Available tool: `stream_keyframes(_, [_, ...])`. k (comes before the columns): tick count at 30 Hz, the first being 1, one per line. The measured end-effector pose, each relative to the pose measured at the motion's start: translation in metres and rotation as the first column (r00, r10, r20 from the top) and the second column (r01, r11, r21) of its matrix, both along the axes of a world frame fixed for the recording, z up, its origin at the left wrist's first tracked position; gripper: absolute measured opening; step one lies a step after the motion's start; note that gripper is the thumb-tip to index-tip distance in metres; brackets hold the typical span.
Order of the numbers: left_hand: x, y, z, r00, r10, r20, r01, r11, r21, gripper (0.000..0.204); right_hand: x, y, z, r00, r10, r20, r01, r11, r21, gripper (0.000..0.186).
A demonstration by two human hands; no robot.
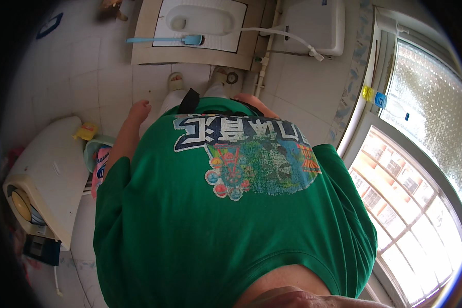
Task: The person works on a toilet in a small bathroom, handling a flexible white hose and connecting it to the toilet tank. They repeatedly adjust and reattach the hose, then lift and reposition the tank lid.
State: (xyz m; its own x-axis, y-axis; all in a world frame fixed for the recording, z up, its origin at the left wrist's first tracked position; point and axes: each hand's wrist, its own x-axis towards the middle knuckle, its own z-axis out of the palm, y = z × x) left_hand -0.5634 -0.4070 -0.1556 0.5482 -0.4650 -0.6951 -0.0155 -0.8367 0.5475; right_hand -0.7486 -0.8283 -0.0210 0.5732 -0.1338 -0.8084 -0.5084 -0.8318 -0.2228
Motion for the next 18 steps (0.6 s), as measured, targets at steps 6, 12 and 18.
stream_keyframes(6, [-0.008, 0.012, 0.0, 0.999, 0.031, -0.026, -0.031, 1.0, -0.003, 0.041, -0.012, -0.009, -0.026, 0.991, 0.087, 0.103, -0.094, 0.994, 0.059, 0.03])
stream_keyframes(12, [-0.015, 0.02, 0.003, 1.0, 0.01, -0.013, -0.01, 0.999, 0.034, 0.04, 0.004, 0.007, -0.017, 0.999, 0.027, -0.017, -0.027, 0.999, 0.017, 0.032])
stream_keyframes(18, [-0.013, 0.024, -0.011, 0.999, -0.02, 0.031, 0.02, 1.0, 0.018, 0.04, 0.01, 0.013, 0.004, 0.995, 0.099, 0.027, -0.1, 0.994, 0.038, 0.034])
